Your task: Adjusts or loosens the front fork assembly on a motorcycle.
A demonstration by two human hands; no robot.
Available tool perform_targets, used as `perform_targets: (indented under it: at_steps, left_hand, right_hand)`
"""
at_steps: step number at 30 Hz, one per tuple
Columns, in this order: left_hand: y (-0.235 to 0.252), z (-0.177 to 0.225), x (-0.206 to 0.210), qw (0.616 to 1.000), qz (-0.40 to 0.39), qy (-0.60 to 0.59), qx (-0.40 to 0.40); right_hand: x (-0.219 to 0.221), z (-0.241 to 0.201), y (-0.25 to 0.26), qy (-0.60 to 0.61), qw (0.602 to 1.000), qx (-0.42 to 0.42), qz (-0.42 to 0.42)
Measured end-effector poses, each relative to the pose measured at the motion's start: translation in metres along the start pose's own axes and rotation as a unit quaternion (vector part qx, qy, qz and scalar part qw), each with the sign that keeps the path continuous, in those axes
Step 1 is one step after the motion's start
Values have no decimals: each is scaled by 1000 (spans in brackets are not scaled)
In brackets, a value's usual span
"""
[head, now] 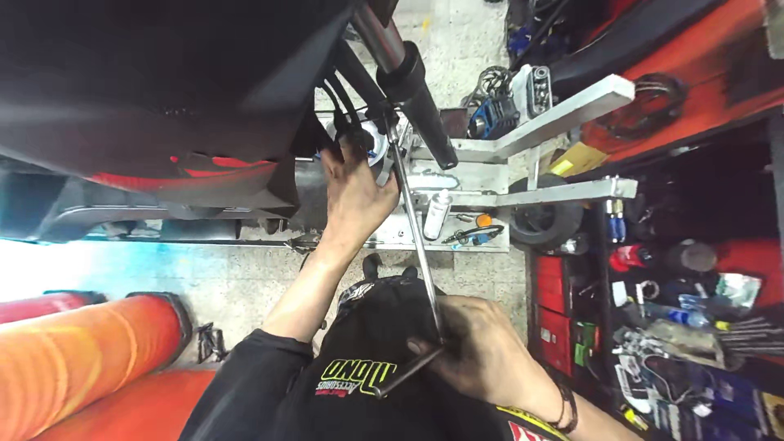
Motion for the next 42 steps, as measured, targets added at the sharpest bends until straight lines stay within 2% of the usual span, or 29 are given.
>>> perform_targets:
  at_steps: [3, 4, 7, 9, 11, 14, 17, 18, 20, 23, 30, 35, 39, 42]
  left_hand:
    - [26, -5, 2, 995, 47, -89, 13]
    - [37, -8, 5, 995, 34, -97, 13]
    - [60, -4, 5, 1000, 11, -4, 29]
    - [64, -4, 4, 998, 29, 10, 51]
    - [70, -4, 7, 993, 43, -30, 105]
    - [77, -7, 22, 976, 15, -119, 182]
    - [73, -13, 31, 973, -43, -143, 177]
    - [71, -13, 30, 971, -42, -145, 185]
    - [71, -6, 21, 963, 12, -152, 223]
    - [68, -3, 14, 959, 49, -157, 232]
    - [73, 2, 14, 953, 49, -185, 235]
    - [76, 2, 19, 952, 85, -151, 254]
    - [76, -1, 26, 959, 20, -171, 224]
    - [74, -2, 27, 962, 15, -165, 217]
  right_hand:
    - [8, 3, 3, 35, 999, 17, 1]
    - [10, 1, 4, 15, 1000, 12, 5]
    - [2, -24, 12, -145, 986, -70, 41]
    - [2, -35, 14, -216, 972, -83, 31]
    - [6, -38, 15, -229, 970, -76, 18]
    - [5, -35, 16, -214, 975, -61, 13]
    - [8, -41, 15, -239, 967, -82, 6]
    - [10, -42, 13, -249, 965, -88, 3]
    - [11, -44, 13, -262, 960, -94, -1]
    - [12, -44, 11, -268, 959, -92, -11]
    - [13, -46, 12, -283, 955, -92, -8]
    - [12, -46, 15, -302, 949, -86, -12]
    - [9, -48, 16, -310, 947, -83, -17]
    - [7, -49, 16, -324, 942, -81, -16]
Point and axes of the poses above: each hand's wrist, its own y-axis towards the middle knuckle, its own x-axis out of the palm, z = x × y, the point moved 9 cm from there along y, towards the middle knuckle, and after that the axes turned 8 degrees about z, right-handed, at the moved point
